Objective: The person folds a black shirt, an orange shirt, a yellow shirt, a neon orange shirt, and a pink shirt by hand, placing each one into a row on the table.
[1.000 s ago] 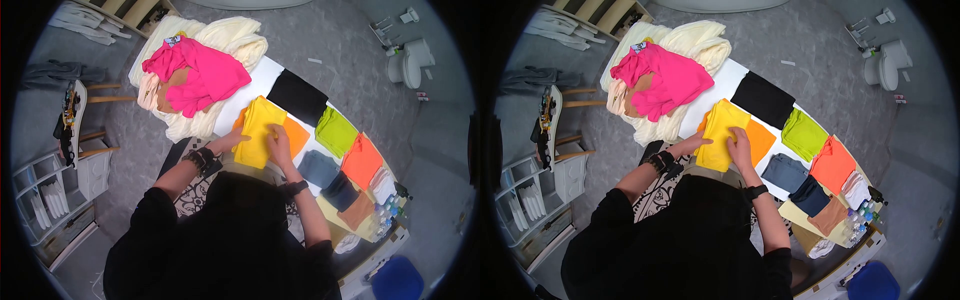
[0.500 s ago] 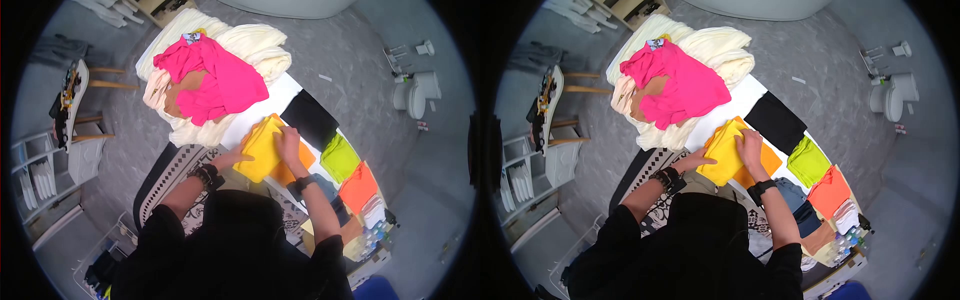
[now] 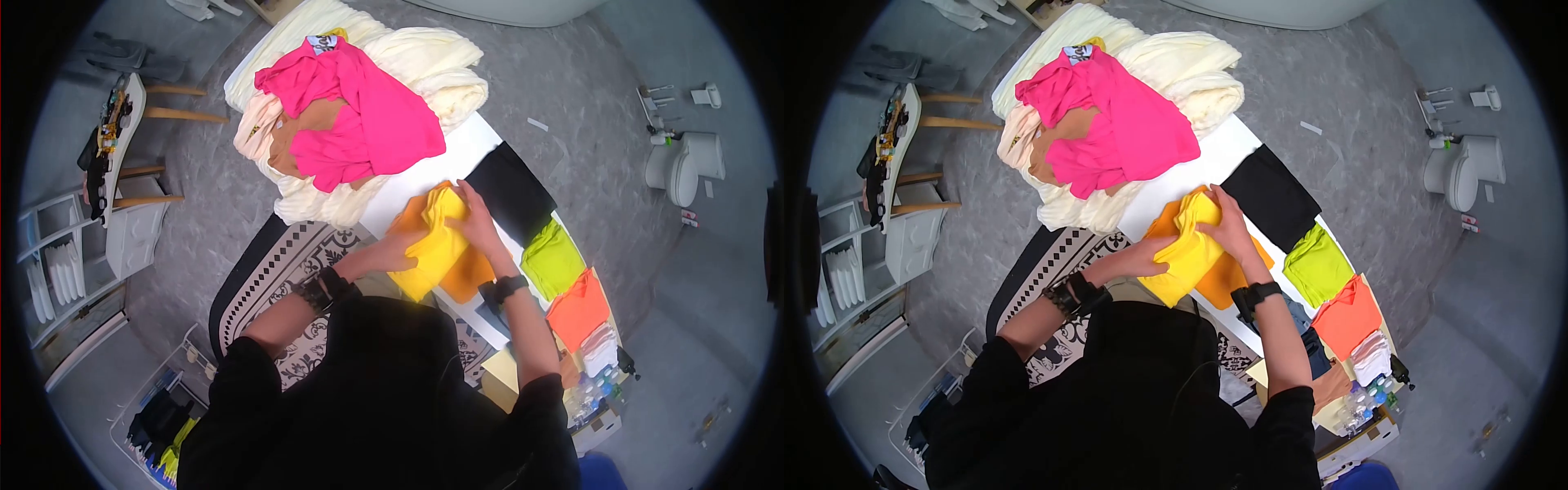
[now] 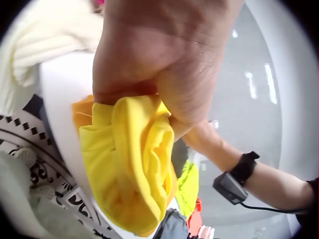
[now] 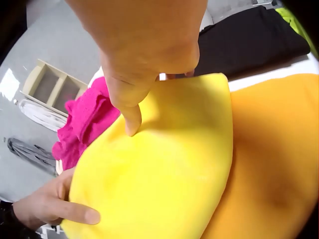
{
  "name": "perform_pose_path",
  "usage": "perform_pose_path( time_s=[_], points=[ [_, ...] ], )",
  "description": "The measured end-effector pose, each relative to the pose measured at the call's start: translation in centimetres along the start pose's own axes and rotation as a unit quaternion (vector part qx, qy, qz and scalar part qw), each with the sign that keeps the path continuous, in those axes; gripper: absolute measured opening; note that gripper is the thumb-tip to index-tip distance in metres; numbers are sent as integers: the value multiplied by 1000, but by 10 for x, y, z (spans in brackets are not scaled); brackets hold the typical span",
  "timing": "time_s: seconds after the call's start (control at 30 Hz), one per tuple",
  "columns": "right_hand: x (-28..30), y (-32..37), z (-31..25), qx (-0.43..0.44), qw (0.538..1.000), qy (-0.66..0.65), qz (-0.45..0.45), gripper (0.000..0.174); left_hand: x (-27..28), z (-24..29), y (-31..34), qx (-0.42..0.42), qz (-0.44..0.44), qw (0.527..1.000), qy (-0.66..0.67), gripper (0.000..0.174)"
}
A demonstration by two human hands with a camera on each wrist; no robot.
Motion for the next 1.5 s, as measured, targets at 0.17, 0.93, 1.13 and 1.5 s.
perform_pose_path(
  time_s=[0.17,0.93,1.13,1.5],
  points=[
    [33,50,5,-64,946,-297,-110,101,0,83,5,-6,-183,969,-167,63],
    [40,231,26,-270,776,-546,163,45,-29,-72,-27,385,-64,809,440,53],
    [18,216,48,-261,808,-488,203,46,-37,-14,-33,290,-106,921,240,53],
    [-19,176,120,-257,868,-293,308,44,-1,-70,-72,188,5,979,77,54]
  ],
)
Point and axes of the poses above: each hand's wrist, its own y-axis away from the middle knuckle, its own x-axis out of the back of the hand, z = x × y, the point moved 1 cm from there along -y, towards the middle knuckle, and after that the axes turned 10 degrees about z, right-handed, at the moved point
